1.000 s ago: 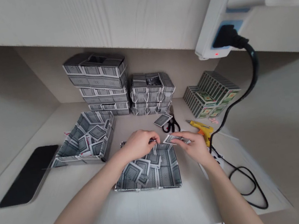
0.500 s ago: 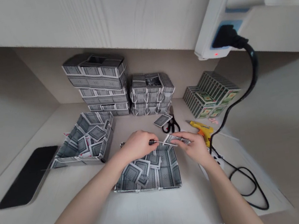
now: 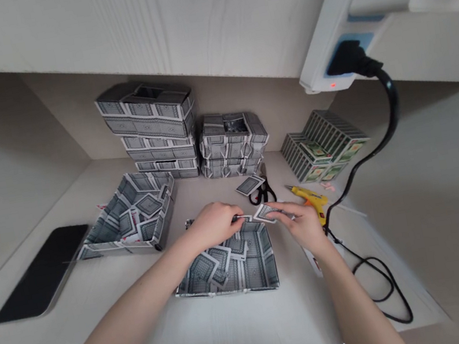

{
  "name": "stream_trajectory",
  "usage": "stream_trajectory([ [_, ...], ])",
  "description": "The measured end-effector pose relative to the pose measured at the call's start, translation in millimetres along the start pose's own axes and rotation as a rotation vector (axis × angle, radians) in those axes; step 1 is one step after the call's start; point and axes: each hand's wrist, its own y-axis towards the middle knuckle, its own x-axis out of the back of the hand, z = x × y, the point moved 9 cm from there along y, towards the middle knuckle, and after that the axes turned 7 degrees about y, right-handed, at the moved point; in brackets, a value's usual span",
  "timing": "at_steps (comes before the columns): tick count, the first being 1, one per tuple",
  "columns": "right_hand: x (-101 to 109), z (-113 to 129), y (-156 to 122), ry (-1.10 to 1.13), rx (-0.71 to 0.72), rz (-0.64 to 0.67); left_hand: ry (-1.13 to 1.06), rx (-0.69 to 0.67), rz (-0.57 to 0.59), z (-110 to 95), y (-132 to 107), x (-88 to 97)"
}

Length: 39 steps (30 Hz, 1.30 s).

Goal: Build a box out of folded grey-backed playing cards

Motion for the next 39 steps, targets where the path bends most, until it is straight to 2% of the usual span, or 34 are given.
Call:
stream_trajectory([
  [9,-2,5,0,-0.031,0.045,0.021,0.001,-0.004,0.027,0,0,-2.1],
  [18,-21,22,-4,-0.066,0.127,0.063,-0.022,0.0,0.036,-2,-2,-1.1],
  [23,-26,34,-1,-0.132,0.171,0.124,-0.027,0.017,0.037,0,-3,-1.0],
  [29,-40,50,8,-0.355,0.205,0.275,0.0,0.024,0.046,1,-1,-2.3],
  [35,-53,54,16,-0.494,0.184,0.381,0.008,0.029,0.064,2,-2,-4.9],
  [39,-56,50,20,-0.484,0.157,0.374,-0.041,0.049,0.064,7,-2,-6.4],
])
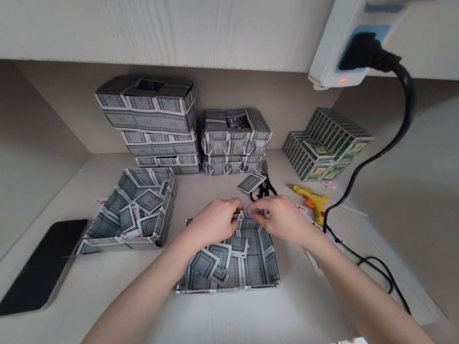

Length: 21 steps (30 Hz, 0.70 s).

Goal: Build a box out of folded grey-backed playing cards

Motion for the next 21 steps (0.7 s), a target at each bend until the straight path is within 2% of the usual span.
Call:
stream_trajectory([
  [7,2,-12,-7,0.151,-0.041,-0.145,-0.057,-0.032,0.02,0,1,-1.9],
  [17,3,-21,-14,0.26,-0.092,-0.347,-0.069,-0.002,0.023,0,2,1.0],
  [21,1,-26,-16,0.315,-0.139,-0.381,-0.061,-0.009,0.012,-2,2,3.3],
])
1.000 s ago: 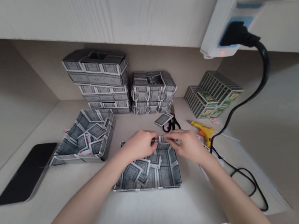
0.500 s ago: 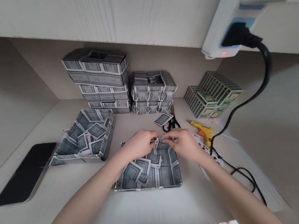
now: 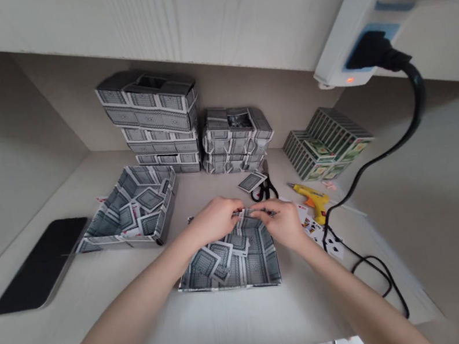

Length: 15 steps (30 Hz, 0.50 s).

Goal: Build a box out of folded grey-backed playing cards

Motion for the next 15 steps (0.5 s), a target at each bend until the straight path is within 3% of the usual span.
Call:
stream_trajectory([
  [15,-5,-13,6,0.103,-0.12,0.066,0.013,-0.033,-0.041,-3,0,2.8],
])
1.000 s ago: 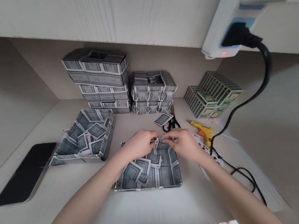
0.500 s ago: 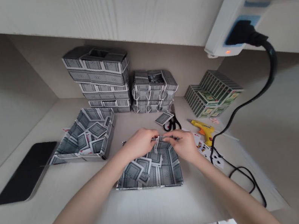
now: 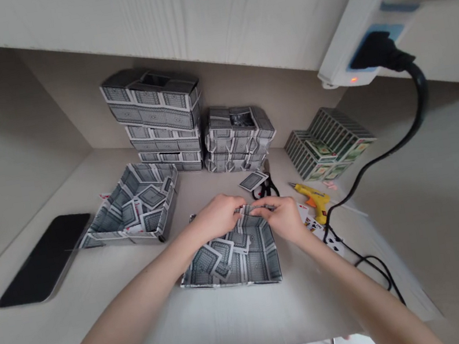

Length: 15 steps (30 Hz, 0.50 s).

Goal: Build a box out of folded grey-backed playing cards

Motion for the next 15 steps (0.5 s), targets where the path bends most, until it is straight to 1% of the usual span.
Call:
stream_trajectory([
  [3,-1,-2,1,-0.004,0.0,0.016,0.004,0.007,-0.009,1,0,0.8],
  [5,0,0,3,-0.015,0.013,0.05,0.009,0.018,-0.002,1,0,0.9],
  [9,-1,7,7,-0.084,0.038,0.214,0.028,0.02,0.013,0,0,0.9],
  [12,2,17,7,-0.219,0.078,0.323,0.041,0.025,0.011,0,1,0.5],
  [15,6,23,7,-0.425,0.109,0.346,0.05,0.032,0.015,1,1,-1.4],
])
